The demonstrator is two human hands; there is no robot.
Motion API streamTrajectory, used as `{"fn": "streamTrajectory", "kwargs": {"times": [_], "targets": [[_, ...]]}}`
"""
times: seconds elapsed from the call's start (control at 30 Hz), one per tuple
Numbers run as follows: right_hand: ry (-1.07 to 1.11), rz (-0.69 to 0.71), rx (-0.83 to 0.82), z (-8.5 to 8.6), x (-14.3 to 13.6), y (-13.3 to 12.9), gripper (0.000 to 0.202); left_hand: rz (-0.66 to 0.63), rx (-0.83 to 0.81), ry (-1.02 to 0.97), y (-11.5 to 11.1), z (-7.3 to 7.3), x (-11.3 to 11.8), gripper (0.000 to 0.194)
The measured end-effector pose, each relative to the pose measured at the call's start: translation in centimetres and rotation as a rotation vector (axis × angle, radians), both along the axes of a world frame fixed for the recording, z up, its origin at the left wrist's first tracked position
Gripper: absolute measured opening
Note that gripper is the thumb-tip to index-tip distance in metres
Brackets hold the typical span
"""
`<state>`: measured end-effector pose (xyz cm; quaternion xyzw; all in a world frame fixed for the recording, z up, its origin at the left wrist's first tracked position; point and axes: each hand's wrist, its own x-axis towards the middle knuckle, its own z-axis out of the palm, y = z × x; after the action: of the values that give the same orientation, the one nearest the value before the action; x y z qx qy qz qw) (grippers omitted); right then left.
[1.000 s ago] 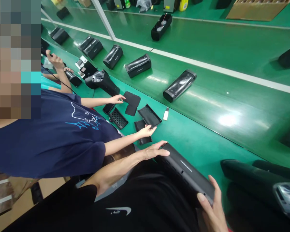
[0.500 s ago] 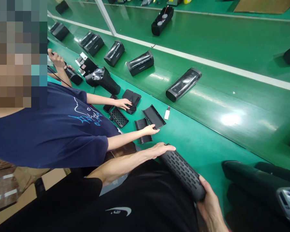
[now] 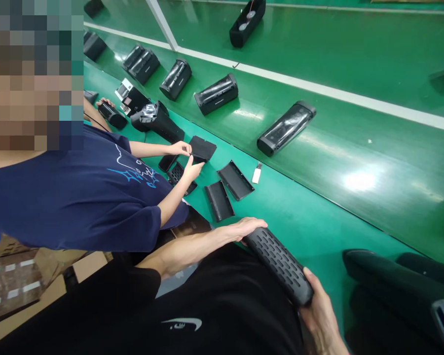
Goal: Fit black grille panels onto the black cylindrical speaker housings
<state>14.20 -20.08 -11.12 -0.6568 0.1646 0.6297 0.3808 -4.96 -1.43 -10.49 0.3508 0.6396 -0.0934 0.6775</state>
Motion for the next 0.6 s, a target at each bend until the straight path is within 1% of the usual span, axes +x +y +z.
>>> {"fn": "streamTrajectory", "kwargs": {"times": [0.1, 0.17, 0.23, 0.3, 0.4, 0.47, 0.53, 0.6], "targets": [[0.011, -0.005, -0.031, 0.6, 0.0, 0.5, 0.050, 0.044, -0.062, 0.019, 0.1, -0.5, 0.0, 0.035], [0.013, 0.003, -0.037, 0.7, 0.1, 0.6, 0.052, 0.057, -0.086, 0.025, 0.2, -0.7, -0.1, 0.035], [0.017, 0.018, -0.030, 0.8, 0.0, 0.5, 0.053, 0.052, -0.103, 0.017, 0.5, -0.7, -0.2, 0.038], [0.005, 0.018, -0.007, 1.0, -0.1, 0.3, 0.058, 0.016, -0.107, -0.020, 1.0, -0.6, -0.3, 0.044], [-0.051, 0.039, 0.058, 1.8, -0.7, 0.1, 0.071, -0.051, -0.096, -0.103, 2.3, -0.6, -0.7, 0.056], [-0.089, 0.073, 0.091, 2.3, -1.0, 0.2, 0.076, -0.081, -0.100, -0.162, 3.3, -0.6, -0.9, 0.067], [-0.113, 0.099, 0.112, 2.6, -1.2, 0.5, 0.075, -0.105, -0.102, -0.216, 4.1, -0.9, -1.1, 0.085], [-0.108, 0.092, 0.135, 2.5, -1.1, 0.9, 0.071, -0.121, -0.090, -0.244, 4.7, -1.1, -1.2, 0.105]]}}
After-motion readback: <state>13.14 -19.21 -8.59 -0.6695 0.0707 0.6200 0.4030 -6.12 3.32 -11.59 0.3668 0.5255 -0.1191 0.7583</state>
